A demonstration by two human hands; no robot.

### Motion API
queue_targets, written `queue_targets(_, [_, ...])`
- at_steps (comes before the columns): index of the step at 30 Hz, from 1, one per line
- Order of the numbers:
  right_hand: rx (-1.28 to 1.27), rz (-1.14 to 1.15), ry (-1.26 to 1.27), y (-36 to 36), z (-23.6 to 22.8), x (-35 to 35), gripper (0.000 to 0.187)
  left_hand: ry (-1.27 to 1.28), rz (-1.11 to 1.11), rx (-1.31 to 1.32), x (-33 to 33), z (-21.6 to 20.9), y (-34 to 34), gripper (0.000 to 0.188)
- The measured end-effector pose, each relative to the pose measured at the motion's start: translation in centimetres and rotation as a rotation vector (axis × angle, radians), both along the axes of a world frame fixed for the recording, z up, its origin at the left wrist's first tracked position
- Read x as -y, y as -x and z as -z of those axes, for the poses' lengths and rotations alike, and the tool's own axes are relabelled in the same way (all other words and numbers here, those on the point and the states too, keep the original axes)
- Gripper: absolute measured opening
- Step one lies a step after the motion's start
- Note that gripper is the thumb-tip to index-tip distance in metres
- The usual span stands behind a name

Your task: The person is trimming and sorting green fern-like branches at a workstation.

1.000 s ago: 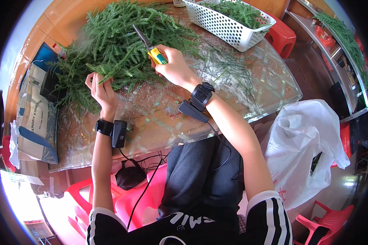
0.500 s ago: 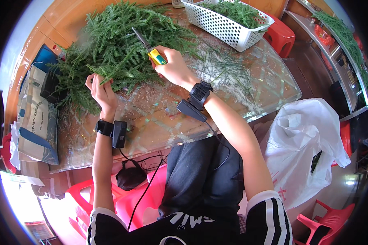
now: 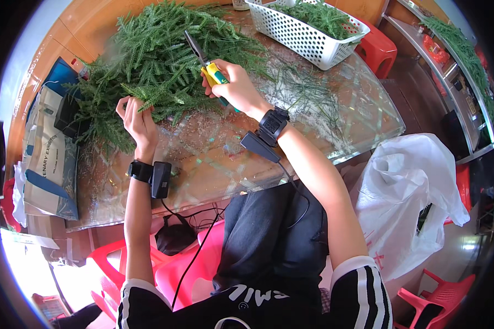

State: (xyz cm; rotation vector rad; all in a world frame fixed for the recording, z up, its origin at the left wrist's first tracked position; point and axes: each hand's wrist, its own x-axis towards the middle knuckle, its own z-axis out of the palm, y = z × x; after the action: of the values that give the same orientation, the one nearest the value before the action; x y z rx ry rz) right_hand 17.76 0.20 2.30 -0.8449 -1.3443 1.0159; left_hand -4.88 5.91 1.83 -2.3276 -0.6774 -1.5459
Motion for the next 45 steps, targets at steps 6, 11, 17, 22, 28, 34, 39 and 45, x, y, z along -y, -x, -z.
queue_targets(6, [0.052, 0.047, 0.019, 0.1, 0.2, -0.1, 0.032, -0.007, -0.001, -0.005, -0.1, 0.0, 0.1, 0.011])
queue_targets(11, [0.098, 0.112, 0.041, -0.1, 0.1, 0.0, 0.025, -0.002, 0.001, 0.004, 0.0, 0.1, -0.2, 0.012])
queue_targets(17, [0.153, 0.164, -0.003, 0.1, 0.4, -0.2, 0.027, 0.017, -0.001, -0.011, 0.1, 0.1, 0.0, 0.014])
queue_targets(22, [0.076, 0.137, 0.027, 0.2, 0.3, 0.0, 0.031, 0.006, -0.011, 0.009, 0.1, 0.2, -0.2, 0.014])
queue_targets(28, [0.020, 0.089, 0.004, 0.2, 0.2, -0.1, 0.037, 0.026, 0.007, 0.014, 0.0, 0.2, -0.2, 0.013])
queue_targets(34, [0.004, 0.041, 0.014, 0.1, 0.0, 0.1, 0.038, 0.026, -0.001, 0.033, 0.1, 0.2, -0.3, 0.009])
queue_targets(39, [0.044, -0.061, 0.046, 0.7, -0.5, 0.6, 0.038, 0.018, 0.014, 0.035, 0.2, 0.1, -0.4, 0.009])
queue_targets(45, [0.097, -0.140, 0.012, 1.5, 0.0, 0.6, 0.038, 0.018, 0.034, 0.002, 0.5, 0.1, -0.3, 0.014])
